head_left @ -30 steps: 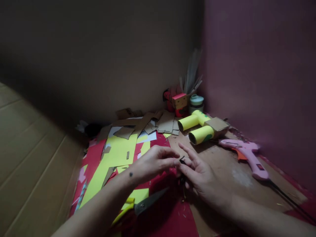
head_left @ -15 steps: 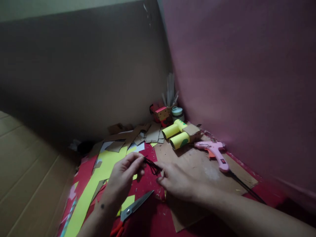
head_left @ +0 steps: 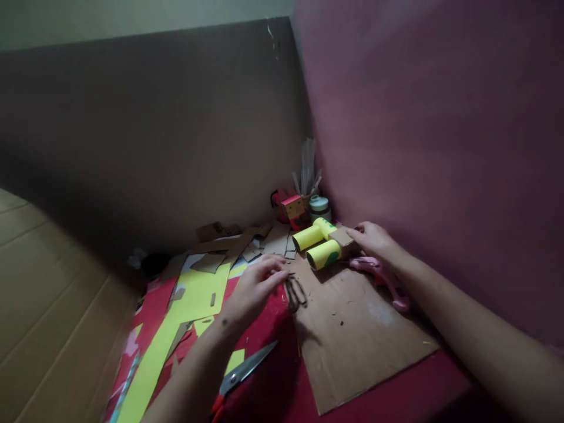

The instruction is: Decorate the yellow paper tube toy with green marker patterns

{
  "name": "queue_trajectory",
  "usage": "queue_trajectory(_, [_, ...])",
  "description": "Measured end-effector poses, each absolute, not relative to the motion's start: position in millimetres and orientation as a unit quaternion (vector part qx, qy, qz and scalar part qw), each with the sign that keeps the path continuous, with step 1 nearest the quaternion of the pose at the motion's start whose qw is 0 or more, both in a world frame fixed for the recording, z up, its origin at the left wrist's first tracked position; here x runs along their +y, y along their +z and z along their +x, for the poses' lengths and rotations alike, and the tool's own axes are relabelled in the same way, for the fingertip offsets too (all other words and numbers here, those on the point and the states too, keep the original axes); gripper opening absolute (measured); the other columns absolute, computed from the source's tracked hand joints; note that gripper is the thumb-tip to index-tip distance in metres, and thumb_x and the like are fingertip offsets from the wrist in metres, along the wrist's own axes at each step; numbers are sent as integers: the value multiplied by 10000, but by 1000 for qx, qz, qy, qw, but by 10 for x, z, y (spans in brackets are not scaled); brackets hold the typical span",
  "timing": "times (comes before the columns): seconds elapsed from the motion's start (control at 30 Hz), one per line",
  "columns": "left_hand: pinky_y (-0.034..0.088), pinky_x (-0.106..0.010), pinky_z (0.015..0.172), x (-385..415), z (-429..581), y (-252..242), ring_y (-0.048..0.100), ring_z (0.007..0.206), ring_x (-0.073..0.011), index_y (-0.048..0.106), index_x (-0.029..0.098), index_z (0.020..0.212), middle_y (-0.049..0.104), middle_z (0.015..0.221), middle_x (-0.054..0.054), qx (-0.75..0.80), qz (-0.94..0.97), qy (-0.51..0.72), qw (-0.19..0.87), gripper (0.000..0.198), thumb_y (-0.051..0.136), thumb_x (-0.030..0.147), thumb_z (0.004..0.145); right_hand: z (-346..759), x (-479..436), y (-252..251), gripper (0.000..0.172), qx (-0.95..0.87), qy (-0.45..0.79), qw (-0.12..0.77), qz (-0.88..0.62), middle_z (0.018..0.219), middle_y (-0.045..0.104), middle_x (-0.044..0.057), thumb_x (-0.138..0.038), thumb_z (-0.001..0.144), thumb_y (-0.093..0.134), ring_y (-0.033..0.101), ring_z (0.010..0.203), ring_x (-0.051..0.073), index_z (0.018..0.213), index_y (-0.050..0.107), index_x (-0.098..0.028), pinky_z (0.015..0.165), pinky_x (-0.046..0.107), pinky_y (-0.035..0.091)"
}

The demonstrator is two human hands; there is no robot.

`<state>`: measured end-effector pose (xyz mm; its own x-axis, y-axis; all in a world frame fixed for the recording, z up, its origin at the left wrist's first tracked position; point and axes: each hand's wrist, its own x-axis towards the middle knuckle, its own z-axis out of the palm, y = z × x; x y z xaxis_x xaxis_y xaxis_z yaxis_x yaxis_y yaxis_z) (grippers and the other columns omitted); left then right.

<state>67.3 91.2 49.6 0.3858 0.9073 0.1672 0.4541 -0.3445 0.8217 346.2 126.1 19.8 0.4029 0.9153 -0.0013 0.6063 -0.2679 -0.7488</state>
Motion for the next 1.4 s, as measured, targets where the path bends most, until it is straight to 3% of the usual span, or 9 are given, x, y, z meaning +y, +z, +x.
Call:
queue_trajectory(0.1, [529,-355,807,1126,1104,460,629,902,-193,672,149,736,658,1074,-82,443,792,276,317,131,662,230,838,3435,1251,191,324,-505,273,331,-749,1230,615,94,-332,933,590,638,1034,227,1211,590,-165,864,427,548])
queue_trajectory(0.17, [522,-442,894,1255,1330,352,611,1044,-226,651,163,1017,636,1172,-84,458,801,259,285,170,625,277,895,3439,1253,192,333,-507,300,335,-736,1226,617,88,-336,930,594,638,1035,235,1213,589,-160,861,432,549])
queue_trajectory(0.37, [549,-456,862,1389,1432,9,636,1024,-243,593,158,1183,626,1201,-93,482,795,243,275,317,604,325,913,3422,1248,235,326,-485,359,390,-696,1228,616,82,-334,931,592,638,1035,236,1210,591,-165,860,431,551])
queue_trajectory(0.6, [529,-465,895,1039,1219,-158,618,1055,-239,621,160,1114,628,1198,-90,492,752,331,287,249,610,300,909,3115,1054,239,336,-421,359,525,-646,1257,600,98,-340,940,575,630,1040,223,1241,571,-189,858,436,553])
queue_trajectory(0.73, [526,-385,879,752,1074,-38,624,1000,-210,671,139,744,636,1112,-86,473,724,376,334,80,662,143,823,2985,1007,315,337,-417,353,590,-594,1251,598,94,-312,929,597,628,1047,227,1237,568,-175,861,437,548])
queue_trajectory(0.87, [492,-321,891,550,548,272,627,976,-204,719,181,679,679,1004,-69,468,666,454,362,114,676,167,784,2953,1003,415,200,-443,414,620,-498,985,661,44,-222,844,681,654,896,183,1016,623,-138,819,386,549])
queue_trajectory(0.97, [493,-273,786,490,17,397,628,885,-173,738,188,753,708,954,-49,486,579,544,363,82,722,266,770,2900,1005,445,295,-461,451,631,-430,862,641,15,-164,645,771,645,847,178,899,620,-173,864,376,524])
queue_trajectory(1.07, [487,-235,654,522,-379,345,607,708,-128,729,184,819,690,797,-10,490,470,626,382,179,761,320,708,2775,988,461,417,-490,467,632,-378,910,635,12,-175,532,788,631,907,202,914,626,-215,897,380,501])
queue_trajectory(1.4, [446,-197,500,611,-380,146,551,557,-102,693,110,677,648,644,-15,492,371,638,462,203,812,243,580,2642,937,468,509,-579,496,536,-363,1186,655,67,-108,567,743,610,1077,279,1049,660,-250,867,374,521])
